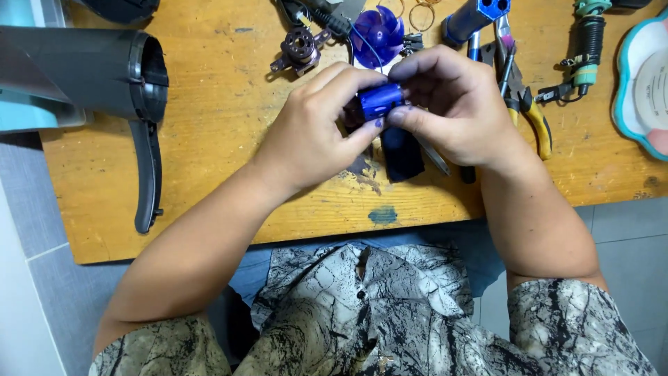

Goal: Assembling a small blue plastic component, likely a motor or switch housing for an appliance, by fitting internal parts and using a scribe for alignment.

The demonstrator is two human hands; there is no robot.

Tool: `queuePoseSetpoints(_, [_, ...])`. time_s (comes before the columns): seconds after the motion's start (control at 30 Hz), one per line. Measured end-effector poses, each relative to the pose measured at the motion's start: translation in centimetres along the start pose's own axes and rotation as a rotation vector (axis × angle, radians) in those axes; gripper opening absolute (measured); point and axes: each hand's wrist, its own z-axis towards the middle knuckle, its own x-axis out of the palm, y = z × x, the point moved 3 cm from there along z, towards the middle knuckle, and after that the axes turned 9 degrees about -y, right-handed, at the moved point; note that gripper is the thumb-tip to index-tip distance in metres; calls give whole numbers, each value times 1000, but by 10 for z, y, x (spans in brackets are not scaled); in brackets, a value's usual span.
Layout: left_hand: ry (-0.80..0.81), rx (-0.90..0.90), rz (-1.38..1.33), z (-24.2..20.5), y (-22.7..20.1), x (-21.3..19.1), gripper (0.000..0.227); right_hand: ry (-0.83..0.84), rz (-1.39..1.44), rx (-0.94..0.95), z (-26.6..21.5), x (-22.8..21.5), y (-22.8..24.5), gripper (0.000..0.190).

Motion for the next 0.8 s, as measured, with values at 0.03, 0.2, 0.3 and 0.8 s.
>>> queuePoseSetpoints(0.03, [-27,-27,-73,1,0,-3,43,9,-139,-84,1,-1,3,38])
queuePoseSetpoints(0.2, [-147,-117,-204,5,-2,-13,36,-25,-481,-339,6,6,15,32])
queuePoseSetpoints(0.3, [-176,-258,-495,4,2,-9,35,-80,-457,-425,7,4,15,33])
queuePoseSetpoints(0.8, [-244,-249,-474,2,19,0,58,140,-1266,-318,51,25,30,82])
